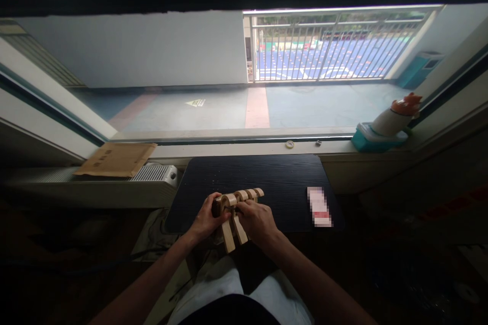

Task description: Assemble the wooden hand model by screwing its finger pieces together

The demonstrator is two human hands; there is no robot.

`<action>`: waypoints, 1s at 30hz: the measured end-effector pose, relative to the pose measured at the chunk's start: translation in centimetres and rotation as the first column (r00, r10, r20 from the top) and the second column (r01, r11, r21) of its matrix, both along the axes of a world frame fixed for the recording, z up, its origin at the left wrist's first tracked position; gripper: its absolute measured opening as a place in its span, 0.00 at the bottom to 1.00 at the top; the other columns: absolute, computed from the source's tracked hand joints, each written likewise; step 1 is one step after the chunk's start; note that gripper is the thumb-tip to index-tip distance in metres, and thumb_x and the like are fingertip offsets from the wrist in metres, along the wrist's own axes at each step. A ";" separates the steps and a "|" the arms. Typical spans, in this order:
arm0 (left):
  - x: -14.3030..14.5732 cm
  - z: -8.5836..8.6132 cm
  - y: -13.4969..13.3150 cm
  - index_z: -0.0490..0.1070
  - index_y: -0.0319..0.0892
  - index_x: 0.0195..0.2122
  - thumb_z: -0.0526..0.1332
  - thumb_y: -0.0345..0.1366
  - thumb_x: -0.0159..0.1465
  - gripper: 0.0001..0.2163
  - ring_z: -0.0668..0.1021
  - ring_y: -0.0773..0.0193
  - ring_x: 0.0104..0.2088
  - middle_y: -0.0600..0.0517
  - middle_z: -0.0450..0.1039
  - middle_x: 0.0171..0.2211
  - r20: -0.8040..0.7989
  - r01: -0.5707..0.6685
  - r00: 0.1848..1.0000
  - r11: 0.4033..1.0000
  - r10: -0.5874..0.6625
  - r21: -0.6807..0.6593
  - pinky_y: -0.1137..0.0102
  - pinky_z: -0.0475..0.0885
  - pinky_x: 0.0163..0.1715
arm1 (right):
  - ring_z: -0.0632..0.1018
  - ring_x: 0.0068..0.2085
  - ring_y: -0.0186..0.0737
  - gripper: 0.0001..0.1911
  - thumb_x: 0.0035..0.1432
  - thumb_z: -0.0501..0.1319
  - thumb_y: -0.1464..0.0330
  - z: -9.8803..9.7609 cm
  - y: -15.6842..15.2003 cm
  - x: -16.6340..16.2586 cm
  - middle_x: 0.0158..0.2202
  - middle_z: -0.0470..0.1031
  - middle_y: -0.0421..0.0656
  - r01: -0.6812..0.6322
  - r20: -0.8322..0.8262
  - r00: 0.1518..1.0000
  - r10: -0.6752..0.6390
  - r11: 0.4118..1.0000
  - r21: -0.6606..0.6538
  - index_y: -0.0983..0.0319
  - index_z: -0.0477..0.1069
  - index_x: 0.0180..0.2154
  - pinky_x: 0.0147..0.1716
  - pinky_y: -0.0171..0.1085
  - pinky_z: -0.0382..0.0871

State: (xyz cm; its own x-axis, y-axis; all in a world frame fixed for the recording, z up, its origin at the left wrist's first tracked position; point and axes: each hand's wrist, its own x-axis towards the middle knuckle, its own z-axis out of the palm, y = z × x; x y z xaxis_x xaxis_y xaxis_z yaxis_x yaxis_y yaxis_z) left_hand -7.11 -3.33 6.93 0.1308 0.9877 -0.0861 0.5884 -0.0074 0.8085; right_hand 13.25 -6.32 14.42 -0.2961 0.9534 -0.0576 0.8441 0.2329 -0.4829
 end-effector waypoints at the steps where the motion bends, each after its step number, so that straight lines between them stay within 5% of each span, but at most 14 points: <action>1: 0.0 0.0 0.0 0.60 0.47 0.51 0.66 0.41 0.50 0.27 0.71 0.55 0.50 0.49 0.65 0.48 -0.002 0.003 1.000 1.000 -0.003 0.000 0.60 0.68 0.49 | 0.78 0.41 0.38 0.12 0.62 0.55 0.66 -0.2 0.0 0.0 0.41 0.79 0.41 0.056 -0.045 0.997 -0.057 0.998 -0.038 0.56 0.75 0.44 0.40 0.32 0.66; 7: -0.1 0.0 0.1 0.60 0.47 0.51 0.67 0.41 0.50 0.28 0.71 0.55 0.50 0.49 0.64 0.49 -0.014 0.006 1.000 1.000 -0.006 -0.007 0.59 0.68 0.50 | 0.78 0.42 0.40 0.14 0.61 0.55 0.63 -0.8 0.4 0.0 0.41 0.80 0.41 0.187 -0.095 0.974 -0.207 0.964 -0.192 0.56 0.75 0.46 0.41 0.34 0.67; 13: 0.0 0.3 0.1 0.60 0.47 0.51 0.66 0.41 0.51 0.27 0.70 0.56 0.50 0.48 0.64 0.48 -0.026 0.008 1.000 1.000 -0.009 -0.027 0.59 0.67 0.51 | 0.77 0.38 0.39 0.14 0.61 0.53 0.73 0.5 0.0 0.2 0.41 0.77 0.44 -0.132 0.165 0.979 0.121 0.989 0.060 0.58 0.70 0.47 0.34 0.33 0.66; 17: 0.0 0.3 0.0 0.60 0.46 0.51 0.66 0.41 0.51 0.27 0.70 0.56 0.50 0.48 0.64 0.48 -0.021 0.006 1.000 1.000 -0.006 -0.027 0.60 0.66 0.51 | 0.76 0.36 0.37 0.15 0.61 0.52 0.76 0.4 -0.2 0.2 0.39 0.76 0.45 -0.233 0.247 0.946 0.208 0.969 0.076 0.59 0.69 0.47 0.33 0.33 0.66; 22: 0.0 0.1 0.1 0.59 0.47 0.51 0.66 0.41 0.51 0.28 0.70 0.55 0.50 0.48 0.63 0.49 -0.019 0.012 1.000 1.000 -0.012 -0.021 0.59 0.67 0.50 | 0.77 0.39 0.36 0.15 0.62 0.53 0.70 -0.6 -0.2 0.0 0.42 0.78 0.43 -0.048 0.030 0.998 0.049 0.999 -0.007 0.56 0.72 0.49 0.38 0.32 0.67; 26: -0.1 -0.1 0.2 0.59 0.47 0.51 0.67 0.42 0.51 0.28 0.70 0.55 0.50 0.48 0.63 0.49 -0.022 0.013 1.000 1.000 -0.013 -0.012 0.59 0.68 0.50 | 0.78 0.42 0.40 0.16 0.59 0.56 0.65 -1.1 0.1 0.0 0.42 0.79 0.43 0.151 -0.164 0.968 -0.188 0.965 -0.216 0.57 0.74 0.48 0.41 0.34 0.68; 30: -0.2 -0.2 0.2 0.59 0.47 0.52 0.67 0.42 0.51 0.28 0.70 0.55 0.50 0.48 0.63 0.49 -0.020 0.017 1.000 1.000 -0.017 -0.004 0.59 0.67 0.51 | 0.78 0.43 0.42 0.16 0.58 0.57 0.63 -1.0 0.3 0.1 0.43 0.79 0.44 0.170 -0.189 0.954 -0.234 0.937 -0.305 0.58 0.75 0.47 0.42 0.35 0.68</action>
